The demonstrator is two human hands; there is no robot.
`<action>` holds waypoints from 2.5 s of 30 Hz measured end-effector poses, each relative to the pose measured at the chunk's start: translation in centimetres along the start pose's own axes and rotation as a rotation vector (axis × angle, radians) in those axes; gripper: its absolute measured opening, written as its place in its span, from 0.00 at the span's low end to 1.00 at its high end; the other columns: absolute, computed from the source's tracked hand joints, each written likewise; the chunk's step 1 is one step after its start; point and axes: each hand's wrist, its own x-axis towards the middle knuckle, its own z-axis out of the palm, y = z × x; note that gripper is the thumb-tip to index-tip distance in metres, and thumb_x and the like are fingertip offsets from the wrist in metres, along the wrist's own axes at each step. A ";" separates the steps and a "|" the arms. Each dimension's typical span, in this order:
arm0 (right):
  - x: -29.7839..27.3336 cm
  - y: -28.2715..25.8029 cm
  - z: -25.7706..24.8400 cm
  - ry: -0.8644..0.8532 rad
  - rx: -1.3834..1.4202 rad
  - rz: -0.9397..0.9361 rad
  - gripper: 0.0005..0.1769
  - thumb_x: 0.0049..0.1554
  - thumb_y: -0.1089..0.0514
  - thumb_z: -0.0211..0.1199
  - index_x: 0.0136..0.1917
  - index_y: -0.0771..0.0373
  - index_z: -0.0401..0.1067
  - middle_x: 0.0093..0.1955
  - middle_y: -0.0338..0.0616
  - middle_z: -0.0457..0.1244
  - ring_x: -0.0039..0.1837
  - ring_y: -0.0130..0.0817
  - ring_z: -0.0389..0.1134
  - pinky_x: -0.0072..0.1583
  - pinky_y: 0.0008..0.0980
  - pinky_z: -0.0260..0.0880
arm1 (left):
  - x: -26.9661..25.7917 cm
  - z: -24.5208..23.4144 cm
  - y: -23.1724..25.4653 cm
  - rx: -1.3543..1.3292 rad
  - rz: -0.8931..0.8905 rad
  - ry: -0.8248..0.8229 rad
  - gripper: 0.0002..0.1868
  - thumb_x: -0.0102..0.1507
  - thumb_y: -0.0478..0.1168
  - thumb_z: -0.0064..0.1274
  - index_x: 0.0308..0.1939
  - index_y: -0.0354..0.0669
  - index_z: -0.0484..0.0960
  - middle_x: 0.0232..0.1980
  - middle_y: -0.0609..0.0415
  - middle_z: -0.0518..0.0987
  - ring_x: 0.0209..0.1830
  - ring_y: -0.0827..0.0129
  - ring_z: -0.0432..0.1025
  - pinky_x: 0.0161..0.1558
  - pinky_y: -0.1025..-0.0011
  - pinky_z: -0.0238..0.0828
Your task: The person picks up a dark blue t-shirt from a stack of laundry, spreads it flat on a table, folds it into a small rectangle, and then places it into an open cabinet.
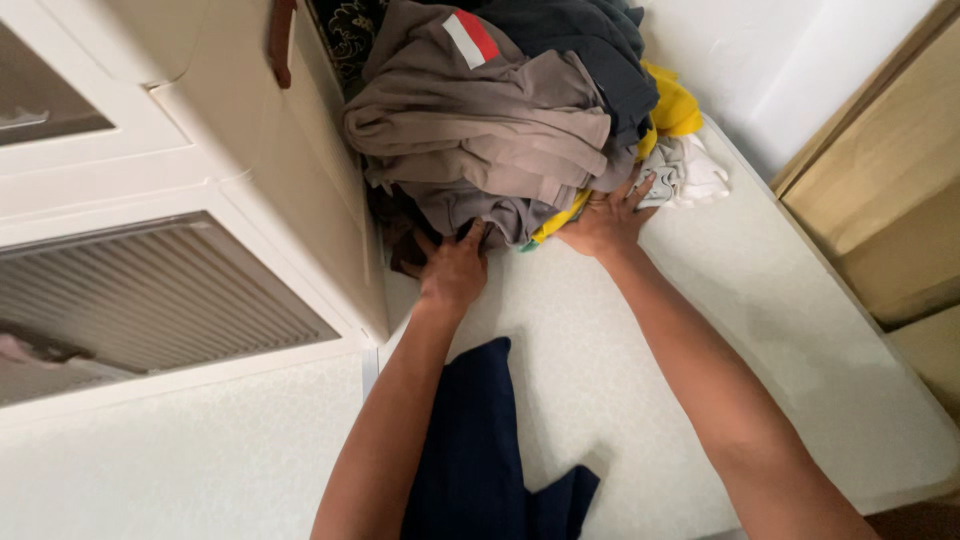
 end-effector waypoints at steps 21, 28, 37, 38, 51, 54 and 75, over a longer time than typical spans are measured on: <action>-21.9 4.3 0.0 -0.126 -0.054 -0.515 0.52 0.53 0.36 0.65 0.81 0.56 0.46 0.83 0.70 0.32 0.83 0.65 0.29 0.72 0.77 0.28 | -29.9 -4.4 5.6 0.118 0.495 -0.244 0.51 0.57 0.62 0.58 0.77 0.49 0.51 0.79 0.44 0.53 0.80 0.49 0.44 0.71 0.28 0.29; -29.2 7.8 -1.5 -0.211 0.270 -0.914 0.23 0.61 0.55 0.59 0.69 0.57 0.66 0.79 0.62 0.56 0.82 0.54 0.51 0.75 0.53 0.53 | -32.9 -0.9 3.2 0.212 0.697 0.096 0.24 0.62 0.34 0.56 0.63 0.44 0.74 0.49 0.49 0.81 0.51 0.54 0.79 0.67 0.49 0.66; -38.4 4.6 -3.3 -0.341 0.984 -0.870 0.28 0.55 0.58 0.69 0.64 0.73 0.66 0.50 0.43 0.65 0.50 0.26 0.63 0.52 0.28 0.64 | -32.7 -9.0 5.7 -0.335 0.744 0.478 0.26 0.50 0.26 0.56 0.53 0.41 0.75 0.45 0.43 0.78 0.44 0.43 0.75 0.43 0.54 0.71; -38.5 4.0 -3.5 -0.223 0.998 -0.972 0.25 0.53 0.59 0.69 0.60 0.74 0.68 0.52 0.41 0.66 0.54 0.24 0.65 0.55 0.27 0.66 | -32.4 -9.9 6.0 -0.362 0.778 0.598 0.26 0.51 0.25 0.54 0.54 0.42 0.74 0.47 0.43 0.78 0.47 0.43 0.75 0.46 0.54 0.72; -30.8 3.4 -14.3 -0.631 1.116 -0.641 0.05 0.57 0.57 0.64 0.45 0.59 0.74 0.31 0.29 0.59 0.32 0.19 0.58 0.35 0.24 0.56 | -33.4 -14.9 6.6 -0.024 0.832 0.202 0.59 0.47 0.42 0.70 0.79 0.48 0.55 0.76 0.35 0.56 0.79 0.38 0.47 0.72 0.33 0.30; -30.1 1.9 -17.1 -0.434 1.175 -0.701 0.09 0.62 0.55 0.63 0.42 0.61 0.70 0.32 0.32 0.60 0.33 0.22 0.59 0.36 0.26 0.60 | -33.8 -12.4 7.8 -0.378 0.791 0.106 0.67 0.50 0.48 0.66 0.80 0.35 0.36 0.78 0.26 0.47 0.80 0.34 0.42 0.73 0.36 0.40; -17.5 8.7 -15.1 -0.329 1.210 -0.225 0.17 0.61 0.50 0.67 0.55 0.65 0.74 0.46 0.43 0.68 0.48 0.36 0.70 0.53 0.39 0.72 | -38.2 4.1 5.3 -0.253 0.752 0.454 0.12 0.57 0.27 0.50 0.44 0.42 0.76 0.51 0.46 0.76 0.50 0.50 0.73 0.53 0.61 0.72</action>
